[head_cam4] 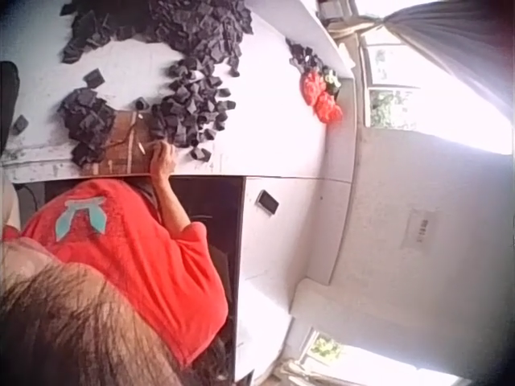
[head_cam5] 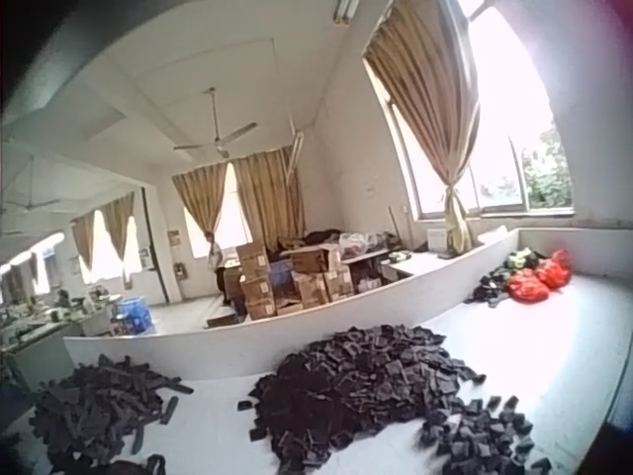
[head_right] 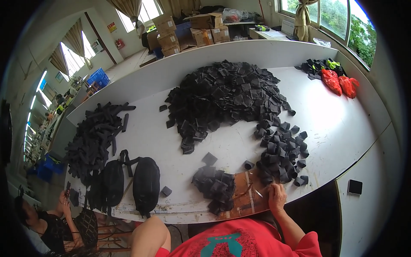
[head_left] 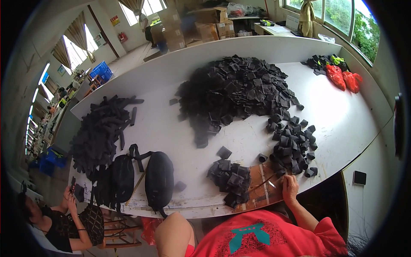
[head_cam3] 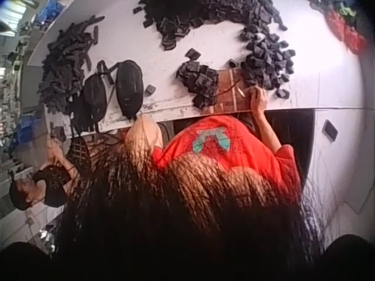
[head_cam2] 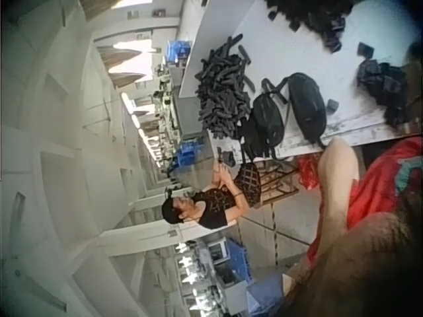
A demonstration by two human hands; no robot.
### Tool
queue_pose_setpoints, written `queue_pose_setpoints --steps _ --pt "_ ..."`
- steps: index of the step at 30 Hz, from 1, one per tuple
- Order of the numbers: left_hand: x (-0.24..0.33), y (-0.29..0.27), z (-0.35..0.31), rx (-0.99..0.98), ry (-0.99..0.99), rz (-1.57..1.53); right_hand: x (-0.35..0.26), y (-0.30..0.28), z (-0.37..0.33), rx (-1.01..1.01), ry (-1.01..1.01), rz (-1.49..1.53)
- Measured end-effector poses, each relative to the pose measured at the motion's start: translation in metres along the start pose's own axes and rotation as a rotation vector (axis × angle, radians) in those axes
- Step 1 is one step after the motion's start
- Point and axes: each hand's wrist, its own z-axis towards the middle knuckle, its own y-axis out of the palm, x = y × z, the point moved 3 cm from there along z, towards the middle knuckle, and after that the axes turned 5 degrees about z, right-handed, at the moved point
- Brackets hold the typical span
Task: Assembling small black components by hand at a workbench.
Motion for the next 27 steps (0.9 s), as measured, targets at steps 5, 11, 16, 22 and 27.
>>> queue_pose_setpoints --steps 5,11,16,22,27 --pt "-0.003 -0.002 -0.004 0.037 -0.007 0.121 0.001 -0.003 -0.005 0.018 -0.001 0.009" --pt "-0.008 -0.01 -0.014 0.124 -0.046 0.249 0.009 0.0 -0.009 -0.022 0.026 -0.029" --pt "-0.012 -0.012 -0.04 0.28 -0.18 0.348 0.013 0.006 -0.004 -0.02 0.004 -0.014" --pt "-0.01 -0.016 -0.06 0.358 -0.272 0.524 0.007 0.003 0.0 -0.027 0.02 -0.007" --pt "-0.012 -0.021 -0.068 0.368 -0.272 0.684 0.002 0.002 0.0 -0.028 -0.007 -0.024"
